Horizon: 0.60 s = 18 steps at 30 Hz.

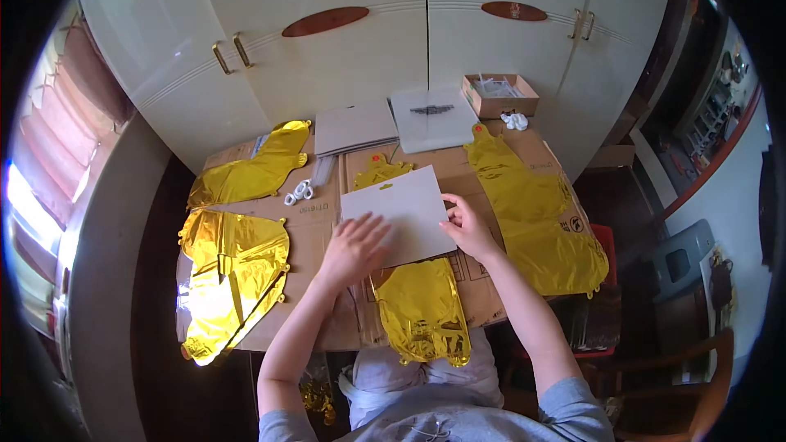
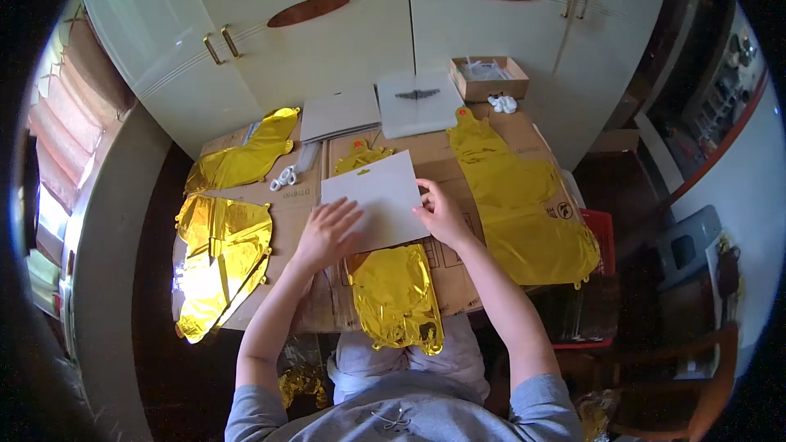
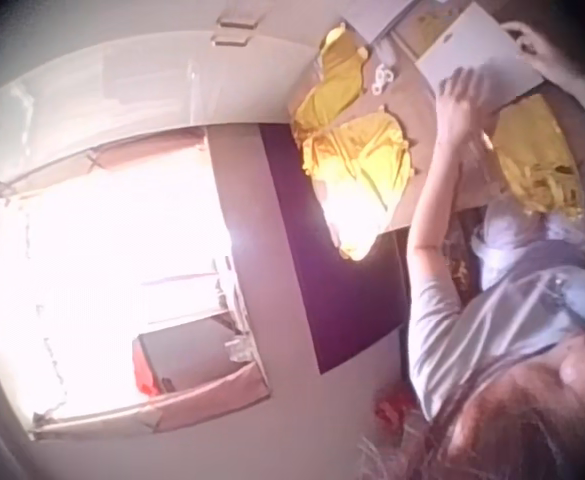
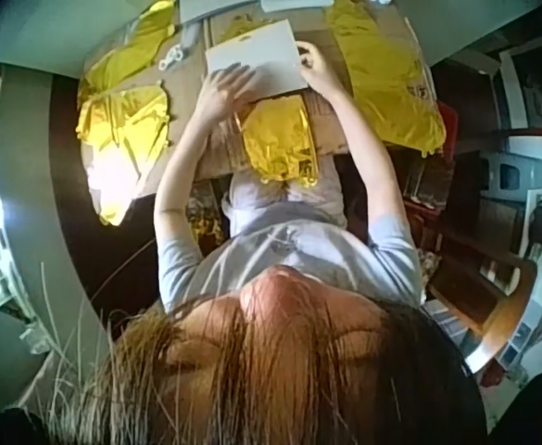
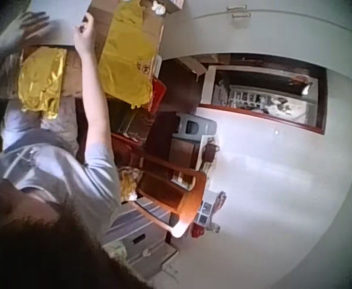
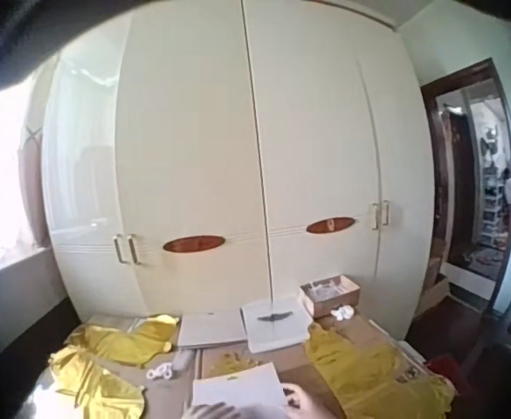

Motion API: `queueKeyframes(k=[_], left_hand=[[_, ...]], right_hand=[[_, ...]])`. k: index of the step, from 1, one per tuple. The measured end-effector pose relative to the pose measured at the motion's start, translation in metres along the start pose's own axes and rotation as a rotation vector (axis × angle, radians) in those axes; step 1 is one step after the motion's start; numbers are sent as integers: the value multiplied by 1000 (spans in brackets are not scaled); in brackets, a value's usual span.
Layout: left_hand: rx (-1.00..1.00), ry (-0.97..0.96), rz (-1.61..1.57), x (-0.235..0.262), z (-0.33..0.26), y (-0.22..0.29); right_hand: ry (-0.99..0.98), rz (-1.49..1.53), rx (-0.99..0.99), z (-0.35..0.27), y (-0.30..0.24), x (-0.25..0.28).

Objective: Folding and packaging gold foil balloons into envelopes and boxes.

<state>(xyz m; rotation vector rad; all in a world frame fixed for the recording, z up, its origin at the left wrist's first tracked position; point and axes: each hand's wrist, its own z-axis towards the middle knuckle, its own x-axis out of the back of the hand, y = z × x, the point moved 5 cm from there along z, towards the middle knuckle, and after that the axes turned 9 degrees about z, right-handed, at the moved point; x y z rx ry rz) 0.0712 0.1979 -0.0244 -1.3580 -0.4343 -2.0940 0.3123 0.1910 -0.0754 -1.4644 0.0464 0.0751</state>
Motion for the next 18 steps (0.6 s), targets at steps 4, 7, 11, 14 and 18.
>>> queueKeyframes(k=[4,7,11,14,18], left_hand=[[106,-106,-52,-16,-13,-25],[129,-232,-97,-26,-16,-31],[117,-271,-96,-27,-16,-29],[113,-275,-70,-25,-16,-28],[104,-250,-46,-28,-18,-29]], right_hand=[[65,-407,94,-6,-6,3],[98,-677,242,-8,-10,0],[100,-837,347,-11,-8,-2],[100,-903,392,-12,-5,-4],[81,-1013,334,-13,-6,-9]])
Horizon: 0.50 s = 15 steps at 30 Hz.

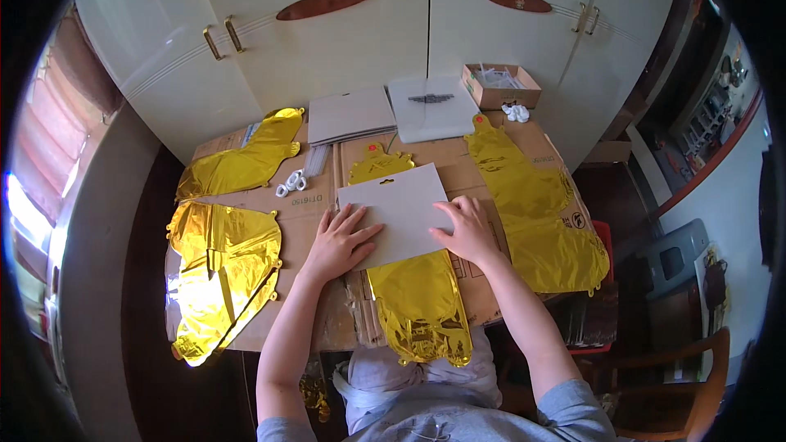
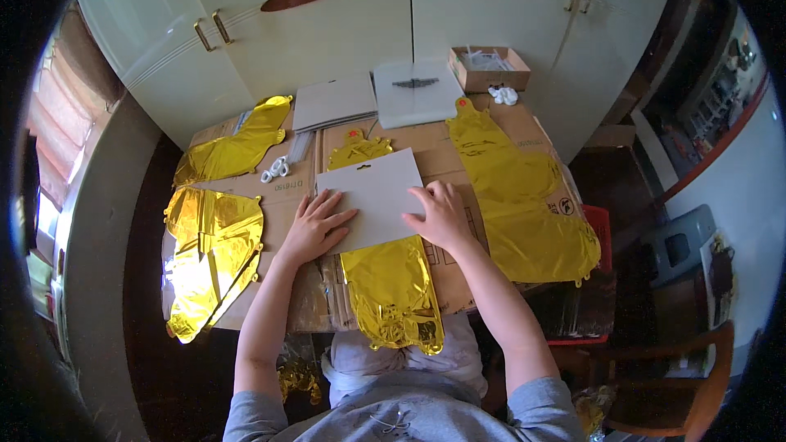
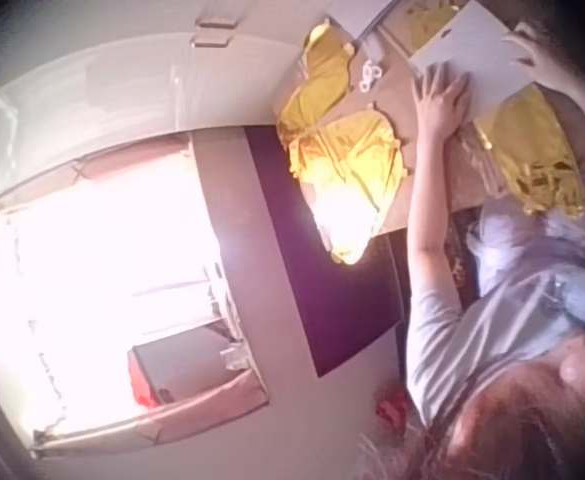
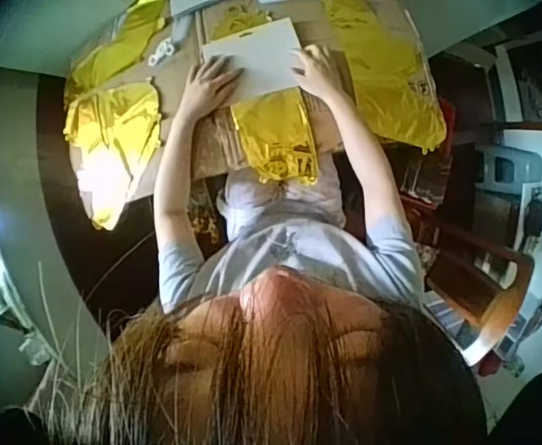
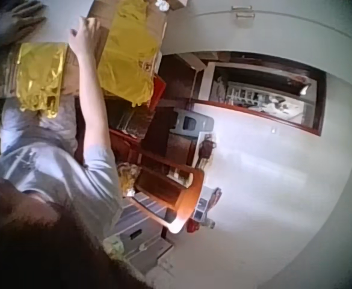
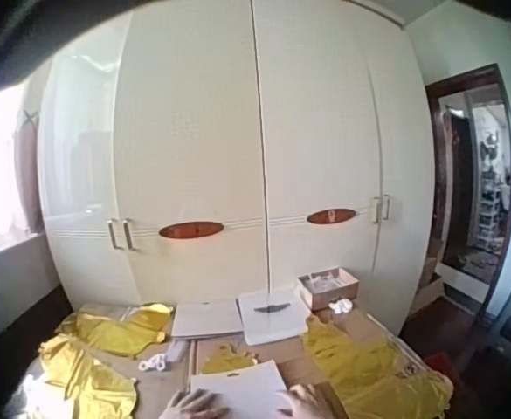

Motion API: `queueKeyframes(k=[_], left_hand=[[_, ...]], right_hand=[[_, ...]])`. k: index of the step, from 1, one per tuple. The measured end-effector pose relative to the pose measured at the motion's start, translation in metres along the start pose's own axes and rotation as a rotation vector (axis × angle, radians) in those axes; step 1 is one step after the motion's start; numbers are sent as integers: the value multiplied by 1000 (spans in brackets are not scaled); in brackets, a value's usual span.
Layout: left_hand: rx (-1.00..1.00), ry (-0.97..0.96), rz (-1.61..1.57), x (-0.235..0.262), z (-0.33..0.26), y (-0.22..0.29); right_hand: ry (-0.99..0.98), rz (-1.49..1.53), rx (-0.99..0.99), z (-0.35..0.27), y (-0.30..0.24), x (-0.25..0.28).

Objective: Folding and packaging gold foil balloons into envelopes and boxes.

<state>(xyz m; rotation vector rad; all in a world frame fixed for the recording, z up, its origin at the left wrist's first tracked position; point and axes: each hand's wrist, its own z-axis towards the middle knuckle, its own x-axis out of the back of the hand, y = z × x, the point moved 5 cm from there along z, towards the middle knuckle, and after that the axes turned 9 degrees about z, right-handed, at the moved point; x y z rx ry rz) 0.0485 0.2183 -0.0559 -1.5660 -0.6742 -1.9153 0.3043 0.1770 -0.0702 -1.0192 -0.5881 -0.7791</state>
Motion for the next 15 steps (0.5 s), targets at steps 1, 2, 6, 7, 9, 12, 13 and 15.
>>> queueKeyframes(k=[1,2,6,7,9,12,13,15], left_hand=[[-2,20,8,-1,-1,1],[-5,40,16,-1,-1,1],[-12,14,-2,4,0,5],[-17,7,-12,4,0,4],[-46,5,-67,5,0,5],[-134,0,-170,5,2,11],[-174,-16,-184,3,4,16],[-239,-50,-218,0,6,26]], right_hand=[[-4,-25,-1,0,-2,0],[-9,-49,-2,0,-3,1],[-33,-100,-15,1,-7,1],[-31,-108,-8,1,-7,1],[-25,-124,3,0,-7,1],[-34,-130,3,0,-7,-1],[-42,-132,-8,0,-7,-1],[-60,-135,-28,0,-8,-1]])
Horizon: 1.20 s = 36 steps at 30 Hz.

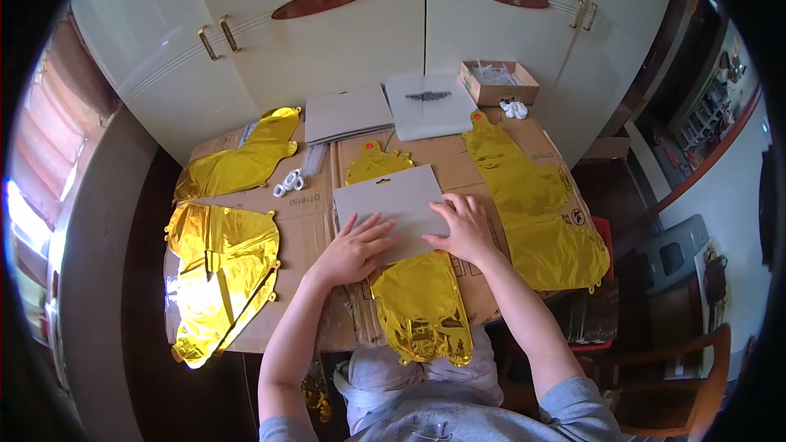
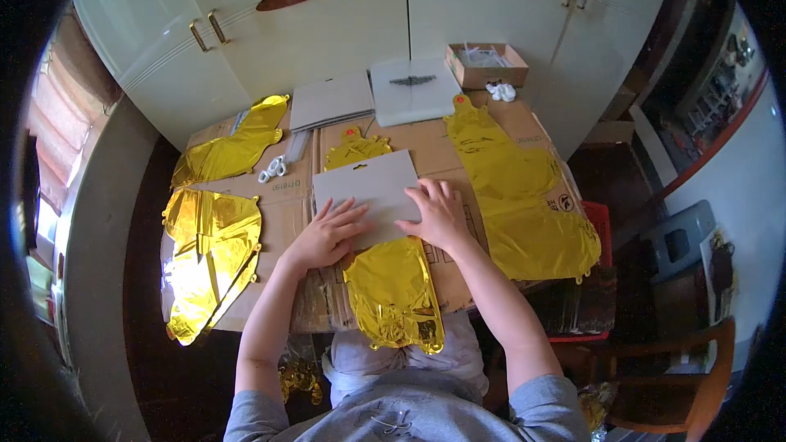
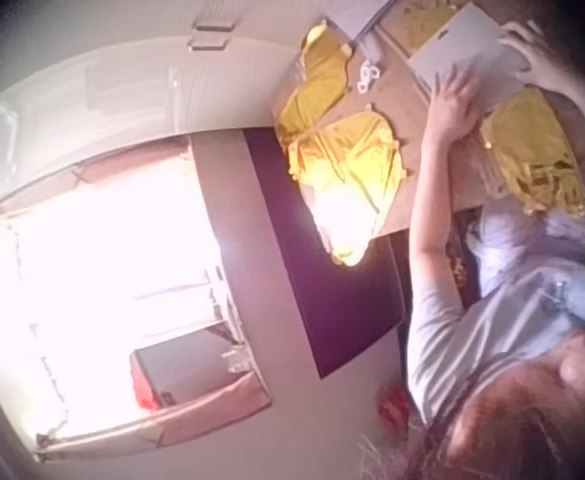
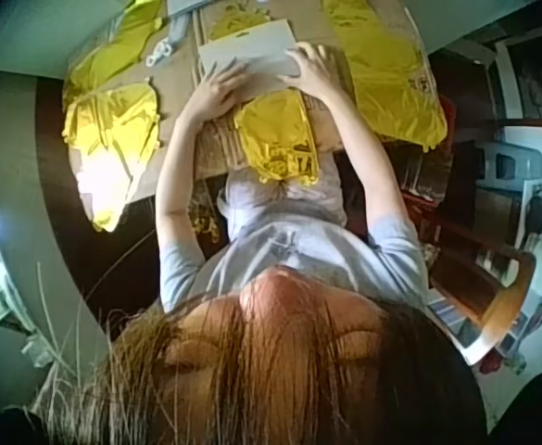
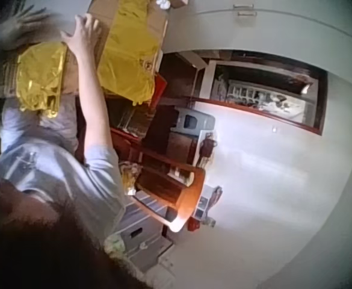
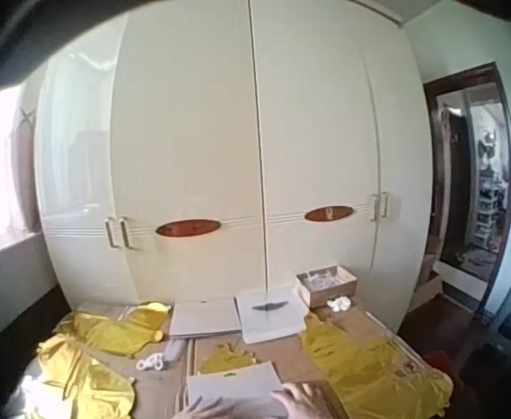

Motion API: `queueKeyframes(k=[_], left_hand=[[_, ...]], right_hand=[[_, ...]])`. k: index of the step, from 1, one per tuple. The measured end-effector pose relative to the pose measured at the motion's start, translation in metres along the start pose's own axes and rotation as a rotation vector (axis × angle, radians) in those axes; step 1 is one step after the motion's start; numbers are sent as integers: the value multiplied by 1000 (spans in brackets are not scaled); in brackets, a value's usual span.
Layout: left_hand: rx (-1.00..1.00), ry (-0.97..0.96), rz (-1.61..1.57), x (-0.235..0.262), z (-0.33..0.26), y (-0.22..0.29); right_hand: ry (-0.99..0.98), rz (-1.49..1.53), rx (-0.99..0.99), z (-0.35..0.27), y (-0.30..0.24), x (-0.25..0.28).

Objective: Folding and packaging gold foil balloons into envelopes and boxes.

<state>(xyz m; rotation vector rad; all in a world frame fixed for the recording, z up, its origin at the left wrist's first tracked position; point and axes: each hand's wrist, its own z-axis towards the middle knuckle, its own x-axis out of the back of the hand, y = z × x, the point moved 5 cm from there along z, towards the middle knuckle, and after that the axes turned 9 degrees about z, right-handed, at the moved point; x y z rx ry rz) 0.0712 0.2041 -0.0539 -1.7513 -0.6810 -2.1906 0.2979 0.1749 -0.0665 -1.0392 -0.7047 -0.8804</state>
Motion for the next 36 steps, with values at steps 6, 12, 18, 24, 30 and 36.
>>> queueKeyframes(k=[6,12,18,24,30,36], left_hand=[[-45,-94,104,-1,1,6],[-36,-92,101,0,2,7],[-4,-110,112,-3,0,6],[-11,-108,125,-4,-1,5],[-18,-92,121,-2,0,6],[-13,-84,137,-2,-1,6]], right_hand=[[-17,40,-20,0,1,-1],[-35,81,153,-2,-9,1],[-60,141,174,-1,-7,-2],[-86,130,158,-1,-6,-2],[-62,146,180,-1,-5,-3],[-77,159,168,0,-6,-3]])
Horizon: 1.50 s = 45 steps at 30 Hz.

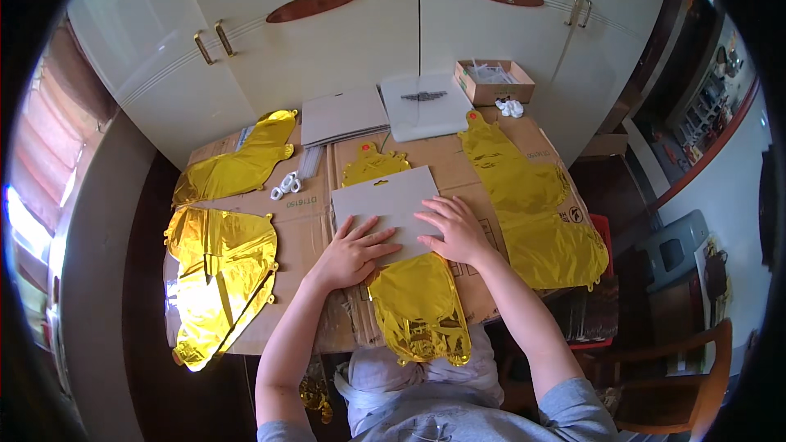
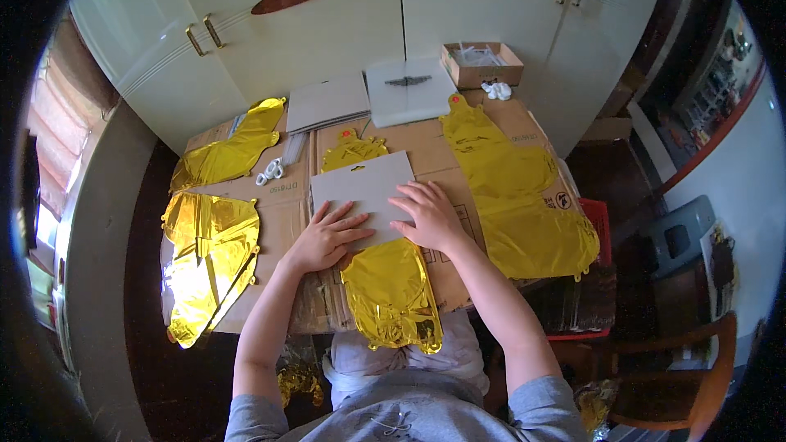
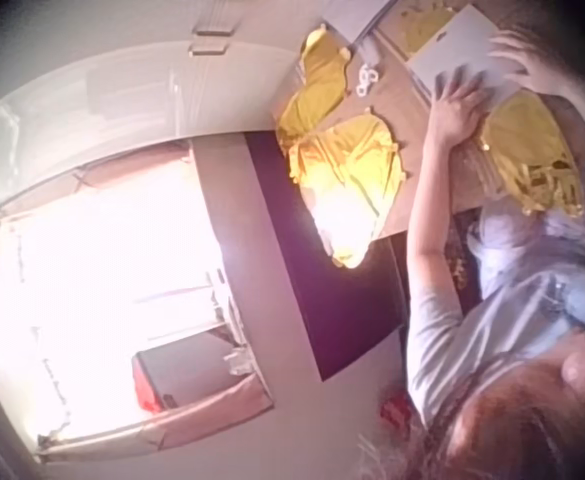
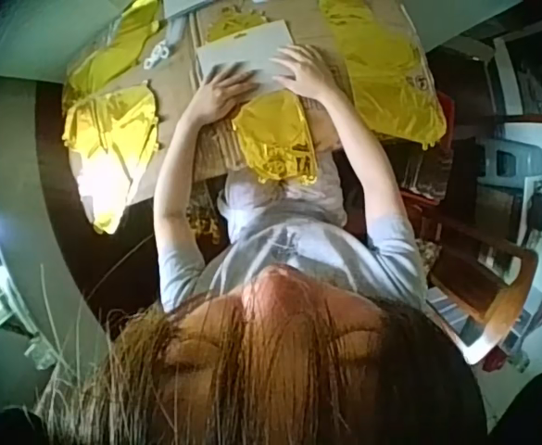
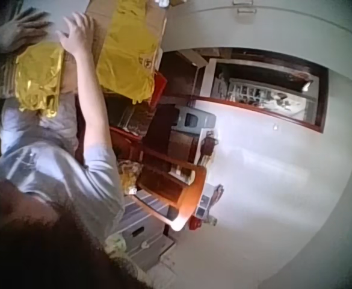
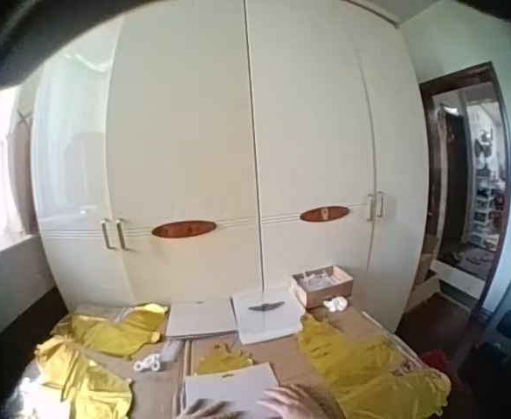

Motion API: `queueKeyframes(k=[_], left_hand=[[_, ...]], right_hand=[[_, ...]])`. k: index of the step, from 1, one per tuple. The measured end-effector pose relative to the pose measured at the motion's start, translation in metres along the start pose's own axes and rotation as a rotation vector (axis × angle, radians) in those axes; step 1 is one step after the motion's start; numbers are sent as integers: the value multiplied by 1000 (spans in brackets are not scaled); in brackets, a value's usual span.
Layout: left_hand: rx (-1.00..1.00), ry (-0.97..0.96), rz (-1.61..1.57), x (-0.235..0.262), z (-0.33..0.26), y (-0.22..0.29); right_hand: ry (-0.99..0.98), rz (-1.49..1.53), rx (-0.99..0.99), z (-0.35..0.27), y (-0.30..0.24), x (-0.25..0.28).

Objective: Folding and packaging gold foil balloons into envelopes and boxes.

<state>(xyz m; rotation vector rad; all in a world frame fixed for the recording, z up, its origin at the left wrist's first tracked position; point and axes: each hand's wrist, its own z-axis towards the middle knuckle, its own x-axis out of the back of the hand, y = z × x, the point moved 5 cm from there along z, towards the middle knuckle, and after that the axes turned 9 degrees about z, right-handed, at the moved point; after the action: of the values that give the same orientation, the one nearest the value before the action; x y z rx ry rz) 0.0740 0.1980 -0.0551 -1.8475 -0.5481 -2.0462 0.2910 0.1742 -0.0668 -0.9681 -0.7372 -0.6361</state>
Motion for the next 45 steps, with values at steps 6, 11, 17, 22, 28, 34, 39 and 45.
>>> queueKeyframes(k=[6,11,17,22,28,34,39,45], left_hand=[[2,6,-1,1,1,0],[0,12,2,1,1,1],[-2,16,4,0,1,1],[0,12,-2,0,2,1],[11,4,-12,0,1,1],[5,1,7,0,2,2],[8,-4,14,1,2,3],[8,-13,-39,-3,1,3]], right_hand=[[0,-25,-3,0,-2,1],[-21,-38,-11,0,-2,1],[-23,-40,-14,0,-2,0],[-12,-40,-6,-1,0,-1],[-13,-46,-3,0,0,-3],[21,-24,28,-2,-3,2],[88,65,66,-20,-34,38],[-321,58,195,-117,-69,43]])
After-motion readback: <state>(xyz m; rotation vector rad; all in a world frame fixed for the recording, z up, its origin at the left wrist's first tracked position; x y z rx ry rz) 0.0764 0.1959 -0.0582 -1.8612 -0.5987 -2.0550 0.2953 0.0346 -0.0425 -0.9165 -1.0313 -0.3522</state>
